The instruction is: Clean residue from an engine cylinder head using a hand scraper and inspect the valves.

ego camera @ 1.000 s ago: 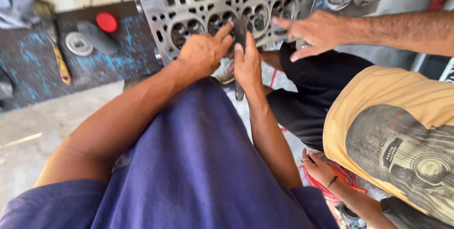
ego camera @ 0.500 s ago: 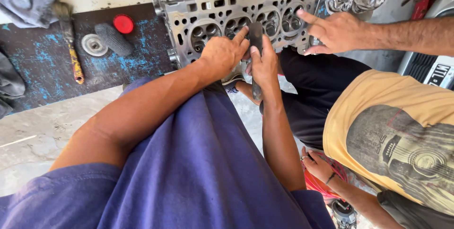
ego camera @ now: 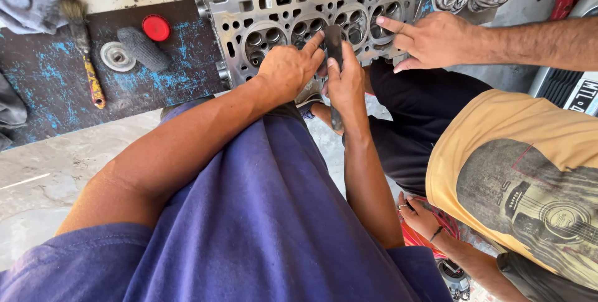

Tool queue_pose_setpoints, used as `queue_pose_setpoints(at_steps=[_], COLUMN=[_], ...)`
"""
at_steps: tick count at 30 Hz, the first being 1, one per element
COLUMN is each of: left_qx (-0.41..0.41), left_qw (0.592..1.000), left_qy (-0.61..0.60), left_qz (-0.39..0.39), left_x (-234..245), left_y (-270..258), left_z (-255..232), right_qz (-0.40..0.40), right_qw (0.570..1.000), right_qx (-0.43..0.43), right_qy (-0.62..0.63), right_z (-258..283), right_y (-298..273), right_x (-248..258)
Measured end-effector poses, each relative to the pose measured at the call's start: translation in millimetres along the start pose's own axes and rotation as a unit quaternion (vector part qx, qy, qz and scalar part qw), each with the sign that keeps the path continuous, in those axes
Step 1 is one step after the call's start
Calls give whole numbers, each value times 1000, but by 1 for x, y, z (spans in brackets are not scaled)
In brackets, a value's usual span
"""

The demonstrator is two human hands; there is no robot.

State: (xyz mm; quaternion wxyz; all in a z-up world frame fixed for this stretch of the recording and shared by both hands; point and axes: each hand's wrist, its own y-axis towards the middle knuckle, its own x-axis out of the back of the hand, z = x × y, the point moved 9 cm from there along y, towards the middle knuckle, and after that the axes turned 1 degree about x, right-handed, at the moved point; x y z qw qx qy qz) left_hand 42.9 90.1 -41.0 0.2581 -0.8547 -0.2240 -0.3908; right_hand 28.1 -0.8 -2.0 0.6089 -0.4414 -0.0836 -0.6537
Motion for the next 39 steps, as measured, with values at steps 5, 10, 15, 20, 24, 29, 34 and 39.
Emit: queue_pose_setpoints(at_steps=[5,10,15,20,24,29,34,39], left_qx=[-11,-12,-20,-13,-21,-38,-30,-12], left_qw=[1000,1000,1000,1000,999,997,999,999], left_qy=[-12,-17,-2,-1,20,-3,8,25], left_qz=[-18,-11,0,-4,-39,-62,-17,31], left_x=[-1,1,-10,-6,-7,2,-13,-26], left_y=[0,-1,6,2,0,-2,2,6], left_z=[1,0,-2,-1,0,-2,1,2], right_qz=[-19,-13,9,34,5,-33,9,22], right_qw=[999,1000,999,999,999,992,991,989], right_qx=[-29,-16,-8,2,-20,46,11,-10], right_qy=[13,-16,-47,-4,46,-115,-136,-146], right_z=[3,3,2,4,-27,-15,8,1], right_y=[-1,1,7,7,7,0,-3,-2], right_x=[1,6,15,11,-6,-2,2,-3])
